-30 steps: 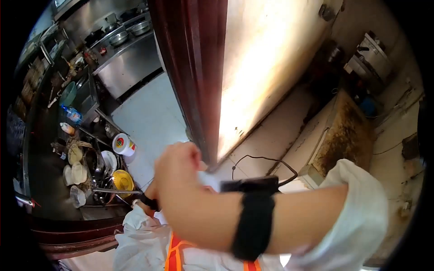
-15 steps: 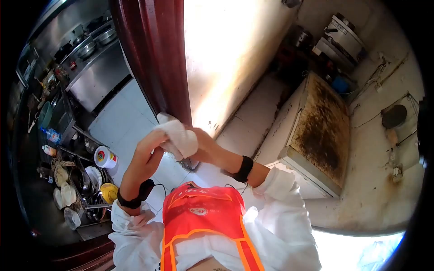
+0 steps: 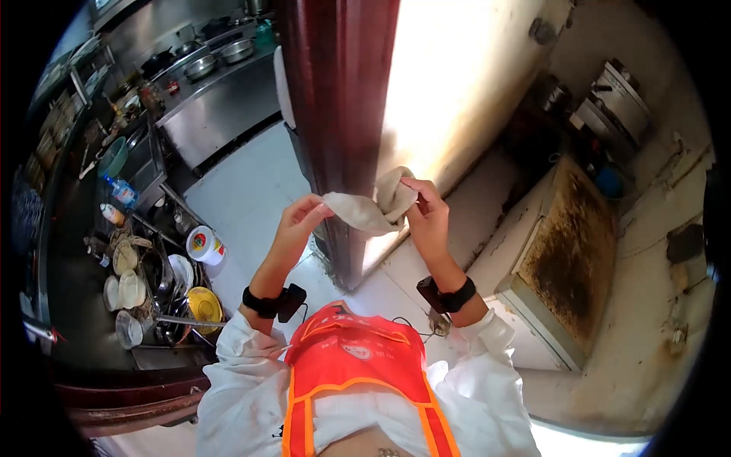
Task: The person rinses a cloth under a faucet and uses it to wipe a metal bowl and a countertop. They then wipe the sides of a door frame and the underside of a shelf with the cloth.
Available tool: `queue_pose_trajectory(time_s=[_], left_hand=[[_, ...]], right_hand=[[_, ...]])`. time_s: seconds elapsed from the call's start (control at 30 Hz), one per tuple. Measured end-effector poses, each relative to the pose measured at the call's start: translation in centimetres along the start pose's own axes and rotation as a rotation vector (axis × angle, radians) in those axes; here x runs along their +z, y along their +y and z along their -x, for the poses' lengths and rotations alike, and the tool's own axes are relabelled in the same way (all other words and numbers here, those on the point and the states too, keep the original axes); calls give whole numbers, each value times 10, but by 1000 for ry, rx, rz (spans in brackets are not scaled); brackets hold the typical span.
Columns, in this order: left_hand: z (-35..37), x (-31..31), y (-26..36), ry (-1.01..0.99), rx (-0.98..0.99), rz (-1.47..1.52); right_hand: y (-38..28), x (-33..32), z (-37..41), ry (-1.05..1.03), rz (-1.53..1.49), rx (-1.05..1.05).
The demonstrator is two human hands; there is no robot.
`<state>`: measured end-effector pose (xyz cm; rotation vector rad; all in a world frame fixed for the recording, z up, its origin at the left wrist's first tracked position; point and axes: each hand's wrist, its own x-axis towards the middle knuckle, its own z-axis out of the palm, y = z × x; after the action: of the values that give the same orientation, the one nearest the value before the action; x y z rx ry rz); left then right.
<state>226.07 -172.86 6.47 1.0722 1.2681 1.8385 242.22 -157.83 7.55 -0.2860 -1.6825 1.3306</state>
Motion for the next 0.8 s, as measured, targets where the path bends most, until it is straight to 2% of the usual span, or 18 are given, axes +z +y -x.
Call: queue_pose_trajectory(time_s=[0.2, 0.4, 0.5, 0.63, 0.73, 0.77, 0.8], left_hand=[[12, -9, 11, 101, 35, -28], [31, -28, 21, 220, 94, -7], [37, -36, 21, 258, 140, 7], [40, -46, 10, 312, 104, -9], [24, -15, -2, 145, 129, -74], [18, -4, -8, 84, 131, -79], [12, 2, -18, 10, 26, -39]], right_hand=[[-2, 9, -15, 13, -98, -10], [13, 10, -22, -18, 60, -34], [20, 12, -18, -18, -22, 54], [22, 26, -13, -2, -56, 150], [8, 54, -20, 135, -192, -129], [4, 60, -29, 99, -131, -236], [0, 65, -37, 63, -69, -340]])
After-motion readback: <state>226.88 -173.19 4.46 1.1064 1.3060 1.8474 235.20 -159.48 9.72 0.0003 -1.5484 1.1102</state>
